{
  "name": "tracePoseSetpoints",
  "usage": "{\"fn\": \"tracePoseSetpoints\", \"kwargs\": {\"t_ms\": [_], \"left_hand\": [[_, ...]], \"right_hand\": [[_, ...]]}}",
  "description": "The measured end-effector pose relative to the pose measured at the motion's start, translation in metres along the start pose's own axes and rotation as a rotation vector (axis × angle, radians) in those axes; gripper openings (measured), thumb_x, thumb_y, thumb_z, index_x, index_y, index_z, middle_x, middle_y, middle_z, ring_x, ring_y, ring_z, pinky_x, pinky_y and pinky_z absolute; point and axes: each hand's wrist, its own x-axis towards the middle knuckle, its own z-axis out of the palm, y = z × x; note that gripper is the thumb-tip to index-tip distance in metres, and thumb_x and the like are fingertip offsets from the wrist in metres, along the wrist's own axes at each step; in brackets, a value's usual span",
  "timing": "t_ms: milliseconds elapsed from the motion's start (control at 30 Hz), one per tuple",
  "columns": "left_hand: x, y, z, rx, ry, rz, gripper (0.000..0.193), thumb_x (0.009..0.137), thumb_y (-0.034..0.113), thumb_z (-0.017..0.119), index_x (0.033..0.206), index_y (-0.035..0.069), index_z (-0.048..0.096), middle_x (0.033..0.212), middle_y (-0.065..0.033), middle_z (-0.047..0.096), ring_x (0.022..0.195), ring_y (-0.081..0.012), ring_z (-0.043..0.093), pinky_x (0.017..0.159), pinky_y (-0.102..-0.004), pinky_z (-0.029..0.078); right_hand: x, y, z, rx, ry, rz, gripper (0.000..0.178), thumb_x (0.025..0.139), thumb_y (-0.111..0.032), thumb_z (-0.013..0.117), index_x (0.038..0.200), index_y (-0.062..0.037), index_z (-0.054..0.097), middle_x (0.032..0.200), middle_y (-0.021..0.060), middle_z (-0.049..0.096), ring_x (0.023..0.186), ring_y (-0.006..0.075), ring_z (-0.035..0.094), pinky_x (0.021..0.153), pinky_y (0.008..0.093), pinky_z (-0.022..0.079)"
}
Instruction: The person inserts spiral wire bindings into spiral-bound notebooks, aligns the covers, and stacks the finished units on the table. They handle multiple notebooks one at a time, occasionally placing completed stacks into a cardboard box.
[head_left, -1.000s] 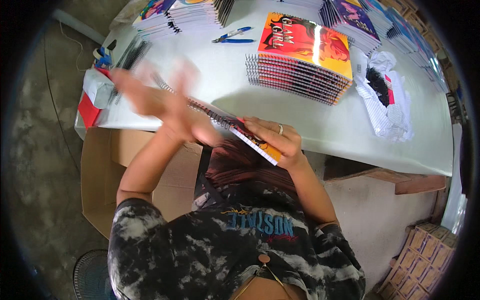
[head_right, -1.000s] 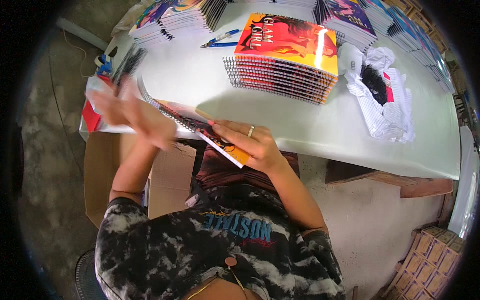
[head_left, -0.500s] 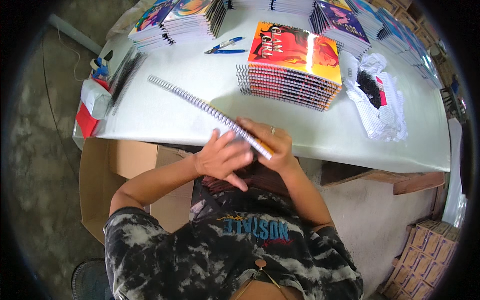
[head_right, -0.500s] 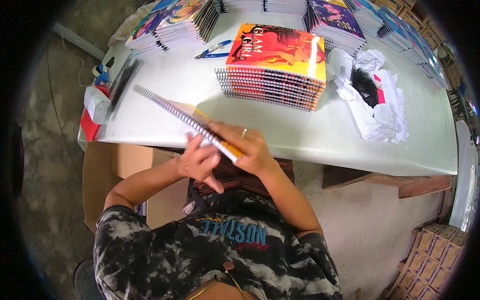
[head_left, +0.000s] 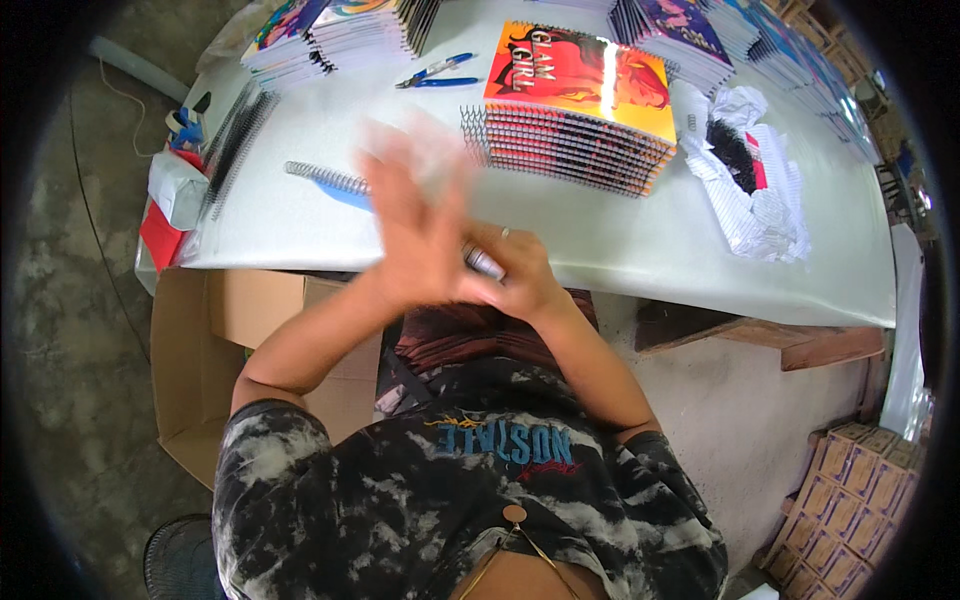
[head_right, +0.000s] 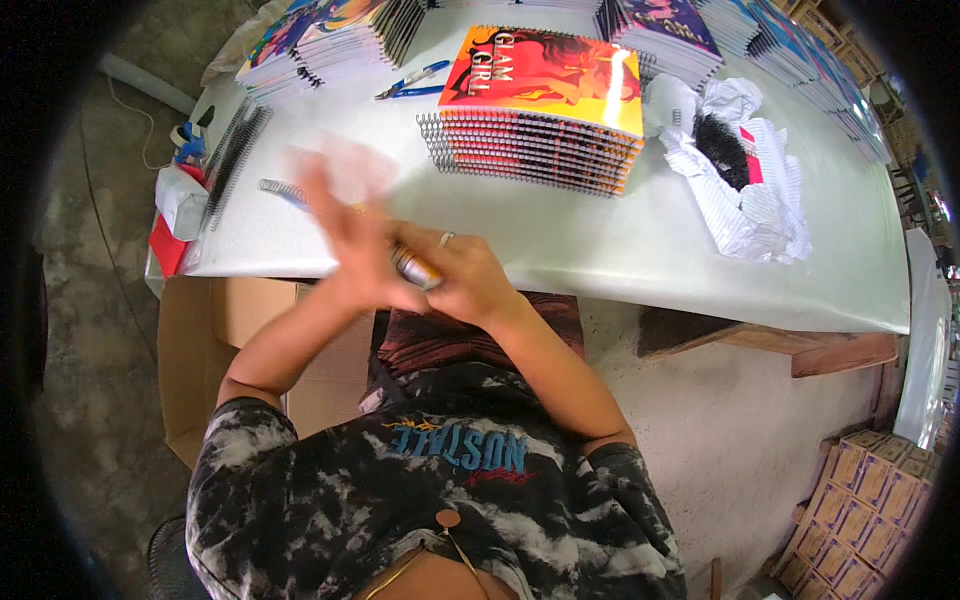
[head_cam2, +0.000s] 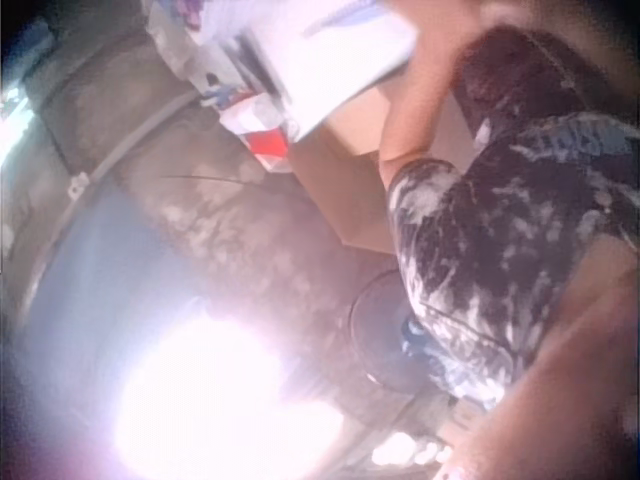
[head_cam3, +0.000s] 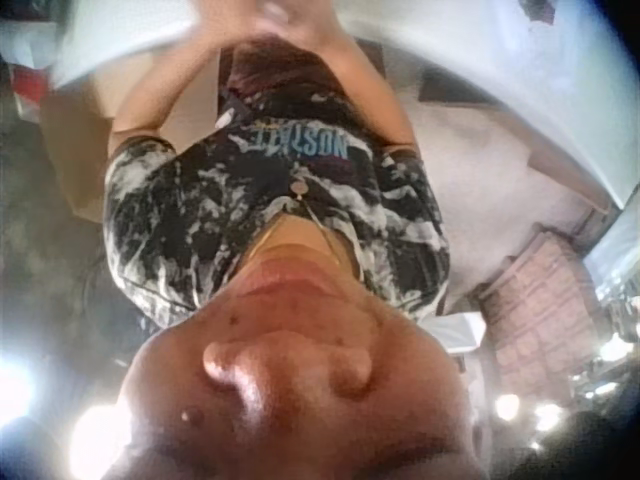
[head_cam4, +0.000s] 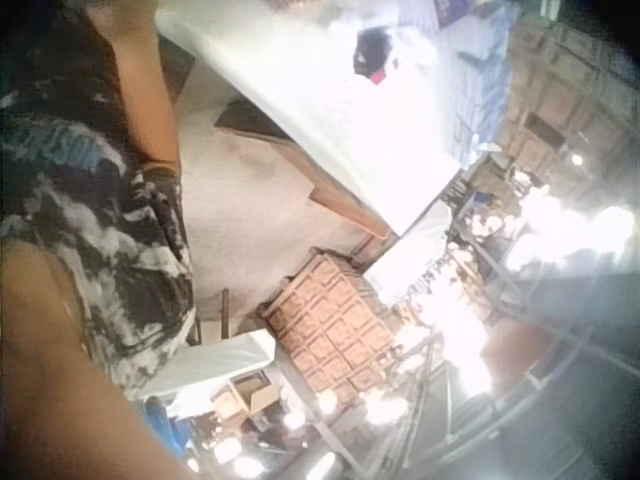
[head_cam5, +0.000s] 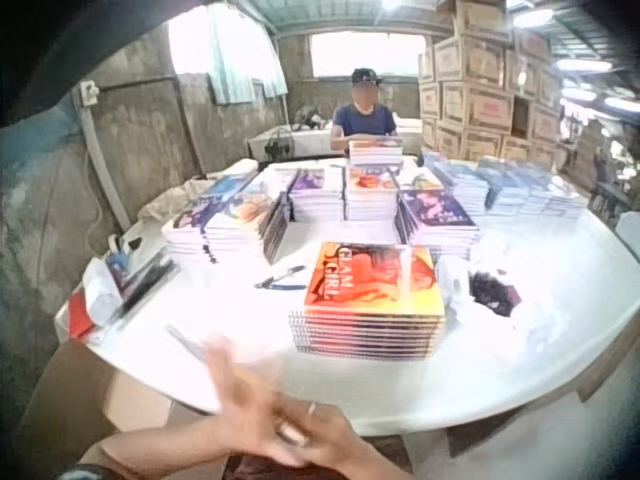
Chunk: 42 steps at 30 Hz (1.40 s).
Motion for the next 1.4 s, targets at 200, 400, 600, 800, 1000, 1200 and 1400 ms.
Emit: {"fn": "tracePoseSetpoints", "kwargs": {"t_ms": [200,400,600,800,1000,1200,1400], "left_hand": [[0.012,0.033,-0.029,-0.224,-0.032,-0.303,0.097,0.082,0.056,0.048,0.133,-0.014,0.006,0.133,-0.0451,-0.002,0.126,-0.0589,0.003,0.097,-0.0664,0.007],[0.038,0.058,-0.123,-0.747,-0.077,-0.745,0.048,0.092,0.013,0.033,0.128,-0.018,0.027,0.124,-0.0351,0.041,0.117,-0.0391,0.045,0.097,-0.0370,0.037],[0.037,0.020,-0.096,-0.997,0.009,-1.512,0.021,0.086,0.013,0.060,0.099,-0.003,0.063,0.084,-0.0046,0.064,0.073,-0.0075,0.055,0.068,-0.0213,0.044],[0.018,0.009,-0.056,-1.393,0.098,-1.286,0.015,0.083,0.006,0.062,0.096,-0.001,0.061,0.086,-0.0051,0.064,0.076,-0.0077,0.057,0.070,-0.0222,0.046],[0.019,-0.002,-0.052,-1.564,0.008,-1.243,0.013,0.080,0.000,0.061,0.093,-0.002,0.059,0.083,-0.0044,0.062,0.075,-0.0075,0.057,0.068,-0.0213,0.046],[0.011,-0.012,-0.058,-1.521,-0.097,-1.161,0.019,0.076,0.005,0.066,0.091,-0.002,0.058,0.083,-0.0037,0.060,0.075,-0.0083,0.056,0.068,-0.0215,0.045],[0.043,-0.040,-0.068,-0.759,0.211,-1.029,0.063,0.079,0.024,0.069,0.126,-0.004,0.037,0.102,-0.0144,0.056,0.101,-0.0185,0.051,0.083,-0.0316,0.042]], "right_hand": [[0.016,-0.024,-0.003,-0.067,-0.001,-0.094,0.047,0.077,-0.008,0.058,0.123,-0.0032,0.048,0.115,0.0155,0.057,0.101,0.0303,0.059,0.084,0.0348,0.048],[0.049,-0.092,-0.003,-0.100,-0.220,-0.149,0.074,0.075,-0.042,0.061,0.134,-0.0067,0.035,0.135,0.0183,0.032,0.126,0.0337,0.030,0.104,0.0534,0.016],[0.054,-0.077,-0.015,-0.051,-0.218,0.440,0.022,0.081,-0.019,0.063,0.096,-0.0035,0.060,0.077,0.0086,0.060,0.067,0.0191,0.058,0.065,0.0312,0.047],[0.041,-0.054,-0.026,0.159,-0.106,0.551,0.025,0.071,0.004,0.069,0.093,0.0018,0.057,0.085,0.0074,0.063,0.075,0.0107,0.059,0.066,0.0241,0.048],[0.037,-0.060,-0.025,0.212,-0.088,0.719,0.019,0.071,0.005,0.069,0.088,0.0034,0.060,0.084,0.0084,0.064,0.072,0.0096,0.059,0.066,0.0223,0.047],[0.035,-0.071,-0.009,0.069,-0.075,0.582,0.017,0.071,0.002,0.070,0.085,0.0045,0.061,0.080,0.0054,0.062,0.071,0.0087,0.058,0.065,0.0220,0.047],[0.057,-0.067,-0.045,0.240,0.685,0.251,0.034,0.083,-0.003,0.060,0.113,-0.0011,0.044,0.101,0.0095,0.055,0.085,0.0143,0.057,0.073,0.0265,0.048]]}}
